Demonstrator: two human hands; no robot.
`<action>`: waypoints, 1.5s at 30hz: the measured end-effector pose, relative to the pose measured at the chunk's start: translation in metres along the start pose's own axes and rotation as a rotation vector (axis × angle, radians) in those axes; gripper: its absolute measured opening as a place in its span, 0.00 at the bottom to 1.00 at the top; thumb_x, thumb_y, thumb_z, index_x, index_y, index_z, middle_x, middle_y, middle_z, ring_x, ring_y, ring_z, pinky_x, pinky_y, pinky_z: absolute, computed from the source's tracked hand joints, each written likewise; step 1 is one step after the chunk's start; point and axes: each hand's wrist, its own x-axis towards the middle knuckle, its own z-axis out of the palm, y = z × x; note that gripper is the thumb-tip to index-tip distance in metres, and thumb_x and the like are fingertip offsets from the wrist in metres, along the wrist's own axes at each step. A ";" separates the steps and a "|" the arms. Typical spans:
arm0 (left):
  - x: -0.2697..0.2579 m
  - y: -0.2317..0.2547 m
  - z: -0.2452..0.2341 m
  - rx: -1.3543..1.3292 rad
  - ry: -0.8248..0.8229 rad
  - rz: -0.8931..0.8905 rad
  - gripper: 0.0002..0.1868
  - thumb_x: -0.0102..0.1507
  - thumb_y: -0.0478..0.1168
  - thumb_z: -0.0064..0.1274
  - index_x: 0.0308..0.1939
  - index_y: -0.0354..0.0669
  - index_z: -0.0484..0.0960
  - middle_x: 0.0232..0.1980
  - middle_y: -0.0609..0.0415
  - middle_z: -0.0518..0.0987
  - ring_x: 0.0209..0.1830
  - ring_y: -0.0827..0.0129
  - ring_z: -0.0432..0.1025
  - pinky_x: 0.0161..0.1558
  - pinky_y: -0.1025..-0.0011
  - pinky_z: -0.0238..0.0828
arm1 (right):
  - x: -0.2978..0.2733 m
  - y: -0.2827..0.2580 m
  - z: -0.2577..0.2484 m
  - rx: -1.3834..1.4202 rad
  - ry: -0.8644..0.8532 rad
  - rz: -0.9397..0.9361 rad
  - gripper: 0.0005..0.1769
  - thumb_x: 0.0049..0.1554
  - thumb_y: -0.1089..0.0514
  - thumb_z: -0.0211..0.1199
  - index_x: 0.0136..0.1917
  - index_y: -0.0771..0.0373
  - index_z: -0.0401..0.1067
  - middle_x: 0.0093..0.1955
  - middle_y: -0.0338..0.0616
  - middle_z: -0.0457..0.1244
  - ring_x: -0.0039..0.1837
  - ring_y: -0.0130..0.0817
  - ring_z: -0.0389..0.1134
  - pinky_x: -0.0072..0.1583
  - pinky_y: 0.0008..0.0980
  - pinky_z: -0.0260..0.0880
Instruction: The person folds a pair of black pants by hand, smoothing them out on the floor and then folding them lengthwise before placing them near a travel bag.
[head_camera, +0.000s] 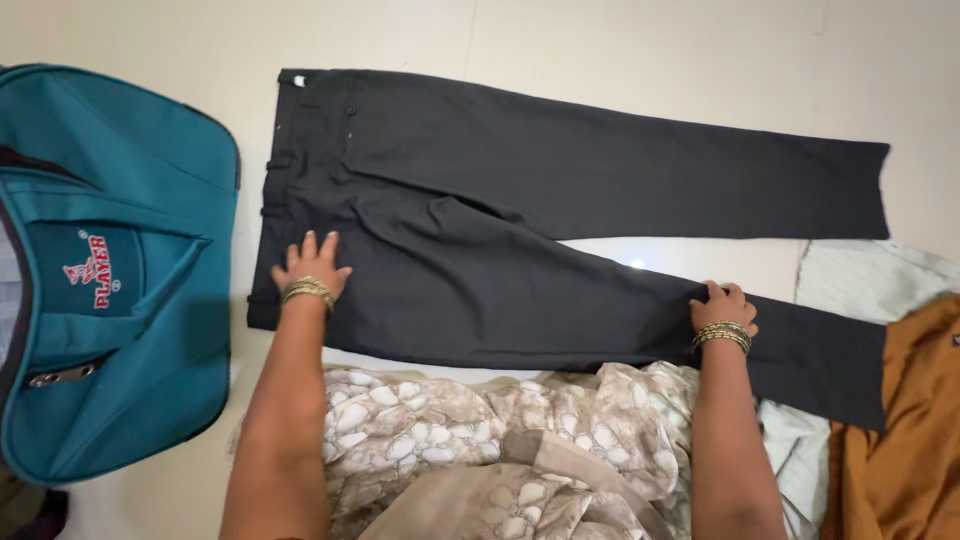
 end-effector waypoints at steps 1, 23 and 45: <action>0.002 -0.005 -0.004 -0.011 -0.017 -0.035 0.40 0.59 0.58 0.58 0.75 0.69 0.61 0.80 0.58 0.50 0.78 0.54 0.46 0.69 0.37 0.45 | 0.001 0.006 0.001 0.011 0.056 -0.004 0.27 0.50 0.47 0.70 0.63 0.43 0.74 0.72 0.41 0.58 0.70 0.56 0.57 0.63 0.58 0.59; 0.013 0.016 0.011 0.112 0.284 -0.034 0.41 0.56 0.62 0.63 0.72 0.64 0.69 0.79 0.50 0.58 0.76 0.49 0.54 0.61 0.43 0.64 | -0.004 -0.032 -0.001 0.201 0.509 -0.247 0.16 0.48 0.58 0.68 0.51 0.58 0.79 0.51 0.55 0.67 0.53 0.57 0.68 0.54 0.51 0.70; -0.011 0.020 0.036 0.061 0.060 0.077 0.49 0.55 0.67 0.63 0.78 0.68 0.64 0.80 0.46 0.62 0.79 0.46 0.59 0.68 0.42 0.65 | 0.075 0.168 0.018 0.223 0.324 0.020 0.23 0.58 0.61 0.64 0.67 0.60 0.71 0.56 0.64 0.68 0.60 0.59 0.67 0.61 0.51 0.68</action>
